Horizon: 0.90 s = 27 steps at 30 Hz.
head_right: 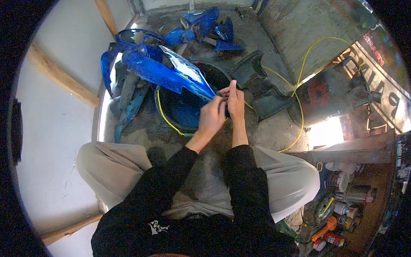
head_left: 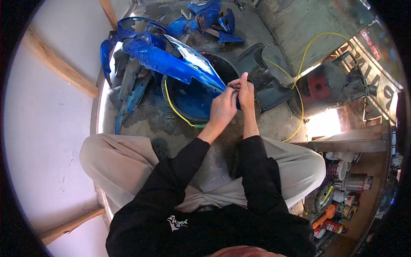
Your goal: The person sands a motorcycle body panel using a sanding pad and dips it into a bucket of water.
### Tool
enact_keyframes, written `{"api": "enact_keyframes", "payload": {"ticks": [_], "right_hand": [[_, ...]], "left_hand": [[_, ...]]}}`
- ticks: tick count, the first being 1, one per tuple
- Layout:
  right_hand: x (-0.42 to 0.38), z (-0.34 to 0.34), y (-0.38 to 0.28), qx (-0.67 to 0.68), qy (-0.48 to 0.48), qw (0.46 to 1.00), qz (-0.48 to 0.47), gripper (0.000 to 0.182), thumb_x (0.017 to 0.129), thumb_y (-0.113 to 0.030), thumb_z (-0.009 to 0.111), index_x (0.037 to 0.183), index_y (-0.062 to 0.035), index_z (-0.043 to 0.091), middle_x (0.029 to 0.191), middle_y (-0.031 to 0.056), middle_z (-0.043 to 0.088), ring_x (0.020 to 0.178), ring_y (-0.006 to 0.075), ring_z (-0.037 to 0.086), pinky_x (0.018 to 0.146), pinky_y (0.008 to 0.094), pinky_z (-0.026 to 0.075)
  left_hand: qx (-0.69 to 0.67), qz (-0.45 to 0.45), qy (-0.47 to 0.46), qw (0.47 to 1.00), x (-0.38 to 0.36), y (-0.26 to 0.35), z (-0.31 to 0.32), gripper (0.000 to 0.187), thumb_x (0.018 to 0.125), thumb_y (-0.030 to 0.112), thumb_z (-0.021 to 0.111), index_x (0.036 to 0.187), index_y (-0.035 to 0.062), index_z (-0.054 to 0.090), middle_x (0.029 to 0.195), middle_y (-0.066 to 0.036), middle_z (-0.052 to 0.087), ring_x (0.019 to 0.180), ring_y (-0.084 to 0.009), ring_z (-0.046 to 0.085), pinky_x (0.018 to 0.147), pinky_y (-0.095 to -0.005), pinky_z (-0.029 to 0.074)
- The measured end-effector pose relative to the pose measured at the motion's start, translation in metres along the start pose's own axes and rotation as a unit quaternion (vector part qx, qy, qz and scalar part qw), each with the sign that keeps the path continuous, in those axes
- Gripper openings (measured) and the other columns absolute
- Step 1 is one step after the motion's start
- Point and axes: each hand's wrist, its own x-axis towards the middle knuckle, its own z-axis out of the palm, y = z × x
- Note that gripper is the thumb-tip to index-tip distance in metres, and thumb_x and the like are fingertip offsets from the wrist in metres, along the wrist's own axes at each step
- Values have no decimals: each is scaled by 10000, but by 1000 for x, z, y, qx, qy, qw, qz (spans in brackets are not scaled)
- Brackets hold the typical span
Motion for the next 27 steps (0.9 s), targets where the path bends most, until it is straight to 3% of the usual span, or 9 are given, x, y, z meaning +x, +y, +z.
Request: {"api": "enact_keyframes", "payload": {"ticks": [2, 5, 8, 11, 14, 18, 19, 22, 27], "right_hand": [[-4, -2, 1, 52, 1, 996, 76, 836, 1077, -647, 338, 845, 46, 742, 750, 123, 724, 662, 144, 653, 621, 267, 497], [-6, 0, 0, 49, -7, 997, 67, 844, 1068, -667, 332, 854, 39, 743, 755, 114, 726, 650, 140, 652, 609, 257, 492], [-4, -1, 5, 43, -8, 997, 62, 849, 1066, -673, 329, 855, 38, 743, 756, 109, 724, 646, 138, 651, 604, 254, 488], [-1, 2, 5, 45, -12, 997, 58, 849, 1066, -674, 327, 855, 36, 742, 753, 106, 723, 641, 136, 647, 599, 253, 484], [-3, -1, 3, 51, -5, 997, 56, 853, 1065, -678, 319, 856, 33, 741, 750, 105, 722, 637, 133, 640, 595, 251, 479], [-3, -3, 6, 76, -5, 995, 61, 873, 1062, -691, 297, 859, 33, 741, 756, 109, 726, 639, 131, 637, 598, 240, 473], [-3, -3, 8, 72, -7, 995, 64, 883, 1061, -696, 288, 863, 36, 741, 763, 112, 729, 643, 130, 638, 601, 234, 471], [-4, -2, 5, 55, -13, 996, 63, 878, 1063, -691, 294, 860, 37, 741, 763, 111, 729, 645, 129, 638, 603, 238, 473], [-2, 1, 5, 50, -10, 997, 59, 865, 1068, -678, 302, 847, 33, 742, 757, 108, 724, 652, 134, 640, 608, 252, 479]], "left_hand": [[60, -30, 28, 997, 20, -19, -18, 109, 975, 133, 625, 985, 26, 607, 845, -269, 668, 788, -460, 682, 676, -530, 520], [108, -39, 146, 983, 64, -55, -55, 162, 995, 169, 608, 1003, 11, 640, 818, -258, 687, 767, -478, 680, 670, -540, 512], [148, -67, 175, 971, 75, -75, -69, 162, 996, 166, 605, 997, 6, 629, 836, -273, 684, 777, -484, 677, 669, -553, 507], [119, -93, 94, 984, 40, -36, -35, 118, 994, 152, 595, 977, 35, 593, 807, -254, 664, 766, -490, 662, 669, -566, 499], [38, -9, 7, 999, -10, -2, 8, 99, 985, 121, 608, 961, 36, 561, 852, -252, 656, 796, -461, 675, 690, -537, 521], [58, -7, 35, 998, 14, -15, -16, 110, 988, 124, 610, 936, 33, 575, 846, -250, 659, 772, -459, 671, 669, -530, 516], [78, -59, 55, 994, 29, -23, -29, 134, 991, 131, 605, 919, 22, 572, 822, -244, 659, 765, -461, 668, 669, -533, 512], [125, -50, 154, 979, 70, -71, -67, 173, 995, 171, 607, 1013, 0, 622, 834, -276, 681, 786, -490, 673, 674, -555, 506], [115, -107, 80, 984, 45, -37, -42, 160, 1003, 161, 586, 1007, 3, 610, 836, -278, 681, 808, -489, 677, 699, -575, 509]]}}
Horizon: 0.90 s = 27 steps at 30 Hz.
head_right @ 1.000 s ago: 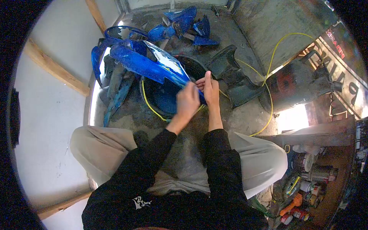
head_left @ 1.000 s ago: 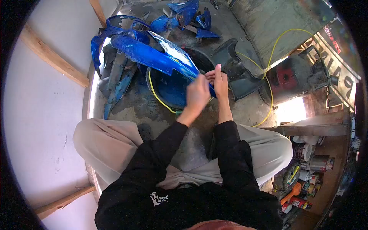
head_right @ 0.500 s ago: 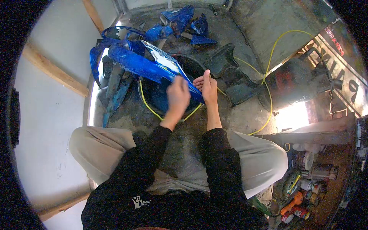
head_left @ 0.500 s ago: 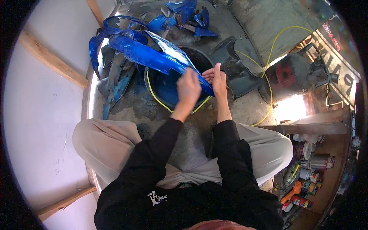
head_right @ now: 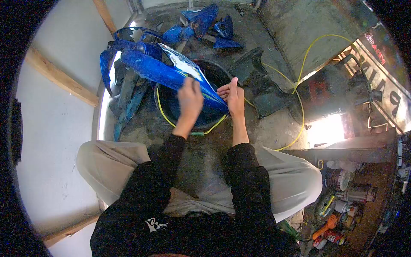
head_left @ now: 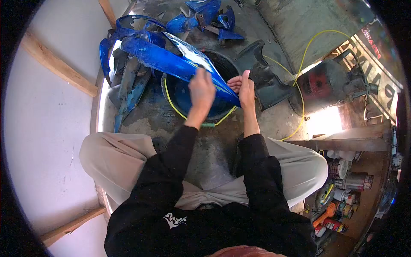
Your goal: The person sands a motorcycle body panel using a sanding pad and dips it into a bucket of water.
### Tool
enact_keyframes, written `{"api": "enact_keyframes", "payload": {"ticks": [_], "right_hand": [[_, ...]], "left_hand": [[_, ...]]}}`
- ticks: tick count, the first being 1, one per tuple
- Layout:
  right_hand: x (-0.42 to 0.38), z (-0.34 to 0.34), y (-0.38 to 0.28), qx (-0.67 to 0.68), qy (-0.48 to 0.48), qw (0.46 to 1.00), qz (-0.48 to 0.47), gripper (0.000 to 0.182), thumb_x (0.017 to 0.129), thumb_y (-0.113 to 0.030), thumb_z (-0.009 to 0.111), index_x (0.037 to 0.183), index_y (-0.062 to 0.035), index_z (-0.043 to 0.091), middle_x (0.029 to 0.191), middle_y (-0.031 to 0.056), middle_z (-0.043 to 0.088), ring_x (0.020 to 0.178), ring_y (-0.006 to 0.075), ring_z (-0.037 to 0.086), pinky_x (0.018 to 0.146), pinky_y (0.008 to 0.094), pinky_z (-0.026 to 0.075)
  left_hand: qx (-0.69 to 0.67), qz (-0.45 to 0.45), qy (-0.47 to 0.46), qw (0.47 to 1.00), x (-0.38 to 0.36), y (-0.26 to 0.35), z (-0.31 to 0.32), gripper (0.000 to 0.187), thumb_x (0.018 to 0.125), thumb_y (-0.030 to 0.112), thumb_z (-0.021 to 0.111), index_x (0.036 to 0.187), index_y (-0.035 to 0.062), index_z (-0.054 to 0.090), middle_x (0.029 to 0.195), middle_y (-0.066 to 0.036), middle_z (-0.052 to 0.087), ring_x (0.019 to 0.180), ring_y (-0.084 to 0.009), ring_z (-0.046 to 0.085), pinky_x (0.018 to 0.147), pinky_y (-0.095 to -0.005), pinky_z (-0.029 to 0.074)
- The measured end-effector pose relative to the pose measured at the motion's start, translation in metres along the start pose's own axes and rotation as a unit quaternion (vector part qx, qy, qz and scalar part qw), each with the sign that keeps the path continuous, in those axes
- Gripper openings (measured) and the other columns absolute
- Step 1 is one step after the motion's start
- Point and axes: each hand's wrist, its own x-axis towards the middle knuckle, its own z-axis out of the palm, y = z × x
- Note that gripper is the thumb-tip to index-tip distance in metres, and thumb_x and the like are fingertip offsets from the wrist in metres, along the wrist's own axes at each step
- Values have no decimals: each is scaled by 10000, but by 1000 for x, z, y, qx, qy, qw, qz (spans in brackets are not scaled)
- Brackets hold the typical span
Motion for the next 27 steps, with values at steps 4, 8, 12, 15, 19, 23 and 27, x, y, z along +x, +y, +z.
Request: {"api": "enact_keyframes", "payload": {"ticks": [4, 8, 12, 15, 19, 23, 27], "right_hand": [[5, -4, 7, -34, 10, 999, -15, 942, 1025, -764, 245, 877, 34, 723, 783, 98, 725, 663, 124, 650, 613, 224, 486], [-2, -4, -1, 15, 2, 1000, 12, 876, 1062, -690, 295, 864, 43, 733, 758, 120, 718, 646, 139, 641, 611, 257, 494], [-3, -2, -2, 9, 1, 1000, 3, 875, 1062, -690, 298, 853, 43, 729, 753, 118, 717, 641, 141, 642, 606, 248, 490], [-2, -1, -3, -2, -2, 1000, -4, 874, 1061, -691, 300, 854, 40, 731, 753, 117, 715, 639, 142, 642, 600, 247, 488], [-2, -3, -2, -5, 3, 1000, 1, 906, 1044, -727, 272, 861, 33, 729, 754, 96, 714, 635, 126, 637, 595, 234, 481], [1, -6, 1, 17, 6, 1000, 12, 884, 1065, -688, 278, 858, 39, 737, 750, 110, 715, 643, 141, 647, 599, 252, 495], [-4, -4, -3, 20, 6, 1000, 2, 889, 1064, -692, 276, 864, 41, 739, 751, 111, 717, 642, 141, 647, 602, 250, 496]], "left_hand": [[-114, 85, -75, 987, -58, 33, 26, 129, 991, 156, 608, 955, 33, 596, 830, -257, 661, 791, -476, 671, 688, -544, 520], [-35, 47, -23, 998, -15, 7, 5, 158, 991, 177, 622, 941, 27, 616, 804, -248, 667, 752, -473, 669, 669, -535, 520], [16, 29, 70, 997, 33, -39, -17, 159, 995, 168, 611, 979, 11, 624, 818, -256, 690, 773, -481, 679, 668, -547, 512], [22, 26, 58, 998, 10, -17, -5, 156, 997, 162, 600, 978, 7, 600, 810, -270, 677, 767, -493, 670, 676, -561, 502], [-99, 85, -79, 988, -62, 31, 25, 102, 985, 124, 612, 1016, 29, 589, 842, -272, 672, 798, -483, 671, 682, -564, 505], [-70, 113, -67, 989, -44, 18, 19, 96, 979, 124, 628, 998, 31, 610, 844, -253, 683, 783, -457, 682, 679, -536, 519], [20, 47, 58, 997, 17, -14, -11, 136, 997, 147, 592, 987, 13, 608, 847, -259, 675, 813, -485, 663, 722, -567, 501]]}}
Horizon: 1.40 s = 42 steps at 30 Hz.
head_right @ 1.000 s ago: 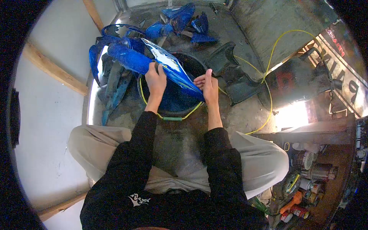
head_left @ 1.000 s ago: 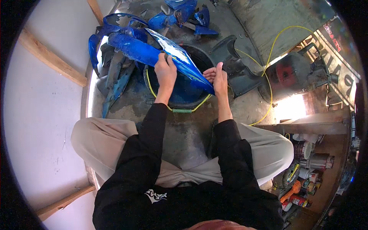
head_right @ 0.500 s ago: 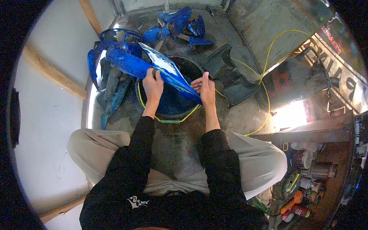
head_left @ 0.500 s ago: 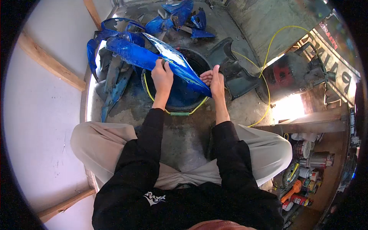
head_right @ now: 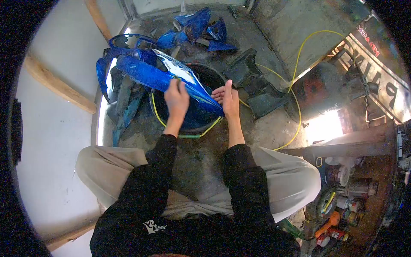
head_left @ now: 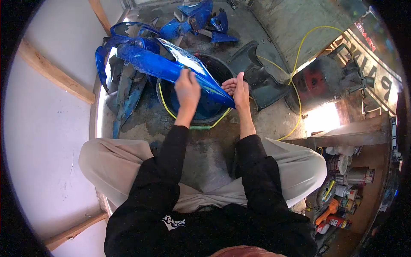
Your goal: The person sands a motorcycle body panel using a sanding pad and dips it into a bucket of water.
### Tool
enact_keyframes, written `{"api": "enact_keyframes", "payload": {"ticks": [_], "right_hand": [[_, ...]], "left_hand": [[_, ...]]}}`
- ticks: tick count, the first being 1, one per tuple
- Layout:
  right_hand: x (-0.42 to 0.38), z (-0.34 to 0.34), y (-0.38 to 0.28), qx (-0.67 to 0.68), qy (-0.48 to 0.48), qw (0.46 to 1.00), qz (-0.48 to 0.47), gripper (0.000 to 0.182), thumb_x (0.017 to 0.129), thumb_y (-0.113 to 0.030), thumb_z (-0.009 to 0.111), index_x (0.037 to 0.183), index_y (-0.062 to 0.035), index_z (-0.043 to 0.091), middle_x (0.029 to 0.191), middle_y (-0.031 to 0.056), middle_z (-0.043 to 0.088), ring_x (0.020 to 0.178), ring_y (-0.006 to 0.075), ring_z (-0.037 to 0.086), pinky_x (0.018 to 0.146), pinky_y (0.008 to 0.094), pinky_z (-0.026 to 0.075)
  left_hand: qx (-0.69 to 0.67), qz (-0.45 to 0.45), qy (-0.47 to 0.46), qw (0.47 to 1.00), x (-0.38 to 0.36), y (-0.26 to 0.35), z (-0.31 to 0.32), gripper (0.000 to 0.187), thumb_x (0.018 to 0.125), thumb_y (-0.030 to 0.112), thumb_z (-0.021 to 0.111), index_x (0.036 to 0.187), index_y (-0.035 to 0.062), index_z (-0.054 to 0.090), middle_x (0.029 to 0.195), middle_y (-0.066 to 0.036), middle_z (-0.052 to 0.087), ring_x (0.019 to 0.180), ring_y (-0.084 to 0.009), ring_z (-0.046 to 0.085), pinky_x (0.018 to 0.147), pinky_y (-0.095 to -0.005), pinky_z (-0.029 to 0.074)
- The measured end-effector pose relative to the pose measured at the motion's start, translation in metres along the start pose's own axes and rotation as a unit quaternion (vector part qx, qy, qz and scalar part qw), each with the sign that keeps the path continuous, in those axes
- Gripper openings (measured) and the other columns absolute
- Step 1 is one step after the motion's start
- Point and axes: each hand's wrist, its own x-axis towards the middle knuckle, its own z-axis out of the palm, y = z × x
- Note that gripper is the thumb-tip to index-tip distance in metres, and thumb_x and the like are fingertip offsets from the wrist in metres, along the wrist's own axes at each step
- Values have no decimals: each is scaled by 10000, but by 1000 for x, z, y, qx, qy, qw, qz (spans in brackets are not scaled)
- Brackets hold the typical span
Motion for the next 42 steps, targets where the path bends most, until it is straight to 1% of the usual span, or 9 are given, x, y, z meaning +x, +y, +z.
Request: {"api": "enact_keyframes", "payload": {"ticks": [4, 9, 12, 18, 25, 28, 33, 38, 42], "right_hand": [[2, 3, -1, -23, -5, 1000, -11, 880, 1069, -681, 282, 854, 42, 735, 751, 116, 719, 649, 142, 649, 612, 252, 492], [3, 2, 4, -19, 2, 1000, -8, 872, 1073, -671, 288, 840, 41, 733, 748, 117, 718, 650, 142, 647, 616, 253, 491], [5, 0, 6, -28, 0, 999, -41, 873, 1072, -675, 285, 844, 40, 732, 748, 114, 717, 648, 145, 644, 613, 254, 494], [1, 2, 0, -15, -2, 1000, -10, 878, 1072, -674, 280, 839, 40, 735, 750, 113, 717, 633, 149, 635, 599, 258, 487], [5, 1, 4, -27, 1, 1000, -8, 894, 1062, -693, 283, 834, 42, 739, 752, 115, 716, 641, 146, 635, 595, 250, 476], [3, -3, 2, -30, 8, 999, -13, 904, 1057, -705, 275, 844, 43, 736, 764, 121, 723, 642, 150, 643, 604, 251, 485], [2, 0, -1, -9, 1, 1000, 1, 904, 1052, -714, 273, 864, 45, 728, 765, 131, 729, 645, 157, 656, 613, 259, 500], [6, 2, 1, -14, -5, 1000, 1, 903, 1059, -702, 269, 848, 44, 732, 762, 132, 728, 652, 158, 660, 615, 268, 500], [4, 2, 0, -26, 1, 999, -20, 947, 1043, -740, 232, 843, 36, 737, 765, 98, 728, 655, 103, 636, 594, 214, 449]], "left_hand": [[13, -61, -11, 998, -5, -1, 1, 148, 1007, 149, 576, 1069, 15, 586, 878, -262, 681, 859, -492, 656, 757, -575, 491], [-108, 38, -124, 986, -85, 64, 26, 100, 991, 121, 609, 1009, 24, 593, 854, -267, 663, 796, -478, 665, 695, -554, 515], [-134, 72, -112, 982, -72, 52, 23, 109, 999, 137, 603, 997, 28, 592, 843, -264, 658, 785, -470, 663, 681, -544, 514], [12, -13, 8, 1000, 10, -8, -5, 133, 1002, 136, 586, 1039, 9, 600, 856, -263, 681, 815, -479, 670, 707, -567, 505], [-116, 48, -108, 986, -86, 61, 26, 119, 994, 126, 595, 1052, 22, 590, 874, -281, 666, 822, -486, 668, 704, -566, 522], [-87, 52, -146, 984, -69, 52, 19, 115, 987, 132, 610, 1033, 27, 607, 866, -274, 673, 816, -481, 670, 695, -566, 519], [22, -31, 9, 999, 11, -10, -4, 155, 1005, 176, 597, 992, 23, 620, 828, -251, 689, 787, -481, 675, 695, -556, 510], [-31, -52, -90, 994, -44, 29, 13, 106, 993, 126, 602, 1026, 27, 581, 846, -267, 664, 801, -499, 658, 693, -579, 495], [-93, 31, -156, 983, -94, 62, 25, 119, 981, 105, 610, 1064, 24, 584, 917, -276, 683, 858, -471, 685, 737, -558, 529]]}}
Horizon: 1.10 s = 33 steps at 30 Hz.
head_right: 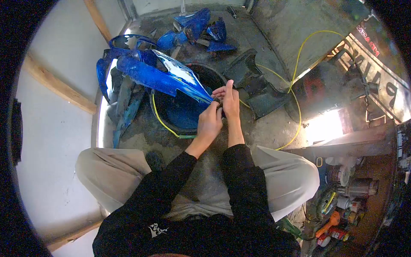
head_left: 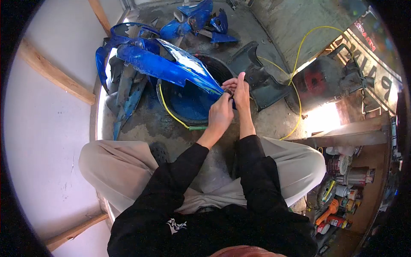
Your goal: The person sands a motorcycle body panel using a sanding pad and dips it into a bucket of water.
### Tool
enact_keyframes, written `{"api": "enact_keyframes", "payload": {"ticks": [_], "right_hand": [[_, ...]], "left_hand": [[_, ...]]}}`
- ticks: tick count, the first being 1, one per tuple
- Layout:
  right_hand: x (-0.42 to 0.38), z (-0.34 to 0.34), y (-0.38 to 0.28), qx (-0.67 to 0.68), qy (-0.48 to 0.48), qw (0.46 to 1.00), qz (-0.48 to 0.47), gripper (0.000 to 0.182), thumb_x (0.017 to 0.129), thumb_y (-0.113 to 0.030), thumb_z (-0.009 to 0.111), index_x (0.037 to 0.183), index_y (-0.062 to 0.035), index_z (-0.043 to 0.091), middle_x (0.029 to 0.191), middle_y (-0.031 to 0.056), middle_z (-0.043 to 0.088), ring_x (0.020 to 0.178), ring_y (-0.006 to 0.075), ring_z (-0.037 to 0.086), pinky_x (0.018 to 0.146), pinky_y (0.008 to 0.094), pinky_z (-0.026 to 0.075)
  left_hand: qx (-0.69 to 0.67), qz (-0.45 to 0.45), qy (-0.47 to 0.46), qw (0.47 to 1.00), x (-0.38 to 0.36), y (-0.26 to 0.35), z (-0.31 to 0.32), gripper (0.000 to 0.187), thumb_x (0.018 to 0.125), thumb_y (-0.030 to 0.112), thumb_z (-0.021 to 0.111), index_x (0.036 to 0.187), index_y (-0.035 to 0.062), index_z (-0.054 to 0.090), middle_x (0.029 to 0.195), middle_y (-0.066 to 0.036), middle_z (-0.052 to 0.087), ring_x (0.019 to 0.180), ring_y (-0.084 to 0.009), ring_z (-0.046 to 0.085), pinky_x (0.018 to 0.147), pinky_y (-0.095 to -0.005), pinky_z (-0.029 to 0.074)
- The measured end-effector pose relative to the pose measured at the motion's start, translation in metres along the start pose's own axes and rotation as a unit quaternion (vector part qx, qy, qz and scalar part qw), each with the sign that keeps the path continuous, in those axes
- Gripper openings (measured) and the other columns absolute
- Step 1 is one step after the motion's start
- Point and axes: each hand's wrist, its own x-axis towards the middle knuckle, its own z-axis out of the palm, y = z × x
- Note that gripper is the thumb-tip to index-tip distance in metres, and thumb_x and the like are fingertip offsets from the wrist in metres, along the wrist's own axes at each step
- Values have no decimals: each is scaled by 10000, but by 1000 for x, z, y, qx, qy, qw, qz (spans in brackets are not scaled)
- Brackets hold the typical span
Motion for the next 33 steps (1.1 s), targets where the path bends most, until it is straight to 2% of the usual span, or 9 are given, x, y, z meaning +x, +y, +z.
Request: {"api": "enact_keyframes", "payload": {"ticks": [2, 5, 7, 10, 15, 18, 24, 27, 33], "right_hand": [[-1, -4, 2, 5, 2, 1000, 18, 948, 1039, -745, 232, 849, 35, 734, 765, 106, 731, 667, 106, 647, 594, 212, 454], [-2, -3, 1, 28, 3, 999, 22, 923, 1045, -730, 258, 841, 33, 734, 761, 126, 727, 643, 144, 658, 595, 253, 489], [-2, -3, 2, 25, -1, 1000, 18, 924, 1043, -734, 259, 842, 34, 732, 762, 124, 727, 643, 144, 656, 595, 251, 488], [0, -1, 1, 14, -8, 1000, 14, 925, 1042, -736, 260, 848, 37, 730, 766, 125, 730, 647, 146, 658, 596, 253, 490], [1, 2, 2, 40, 4, 999, 3, 933, 1044, -733, 251, 865, 48, 729, 776, 136, 729, 663, 159, 664, 612, 271, 509], [-1, -1, 2, 50, 3, 999, 9, 946, 1036, -746, 248, 871, 54, 725, 780, 140, 731, 667, 166, 669, 611, 268, 513], [-4, -1, 0, 29, -8, 999, 23, 951, 1024, -766, 244, 863, 43, 718, 766, 121, 726, 650, 136, 655, 597, 233, 491], [1, 0, 0, 26, -17, 999, 28, 948, 1025, -763, 249, 860, 43, 719, 762, 117, 723, 648, 137, 652, 598, 236, 494], [3, -3, 4, 25, -8, 999, 38, 966, 1020, -774, 215, 882, 34, 727, 774, 107, 737, 640, 128, 665, 603, 222, 502]], "left_hand": [[-33, 26, 12, 999, 12, -7, -9, 104, 986, 118, 606, 1043, 31, 591, 896, -271, 680, 838, -473, 680, 722, -558, 521], [77, -59, 98, 990, 54, -38, -39, 153, 1003, 172, 599, 981, 22, 603, 793, -262, 669, 768, -483, 671, 675, -555, 503], [89, -66, 156, 982, 77, -63, -62, 149, 1007, 161, 576, 1014, 15, 601, 851, -260, 682, 820, -487, 664, 732, -578, 499], [111, -72, 145, 981, 74, -62, -59, 137, 1005, 145, 578, 1027, 10, 589, 885, -267, 680, 834, -495, 660, 751, -578, 497], [-2, 14, -31, 999, 2, 3, 1, 71, 980, 98, 586, 1007, 35, 567, 843, -284, 656, 821, -498, 661, 692, -590, 507], [-28, 21, -23, 999, 9, 0, -2, 91, 973, 111, 614, 979, 27, 581, 858, -282, 661, 817, -488, 665, 690, -566, 514], [79, -43, 173, 981, 82, -66, -69, 149, 1015, 160, 580, 992, 15, 607, 847, -257, 687, 796, -478, 677, 685, -541, 506], [85, -72, 141, 984, 70, -58, -57, 148, 1018, 160, 575, 1021, 14, 600, 836, -260, 680, 780, -483, 668, 685, -549, 502], [-12, 10, -8, 1000, 10, -6, -5, 108, 993, 141, 606, 997, 36, 577, 852, -266, 661, 816, -487, 666, 705, -572, 504]]}}
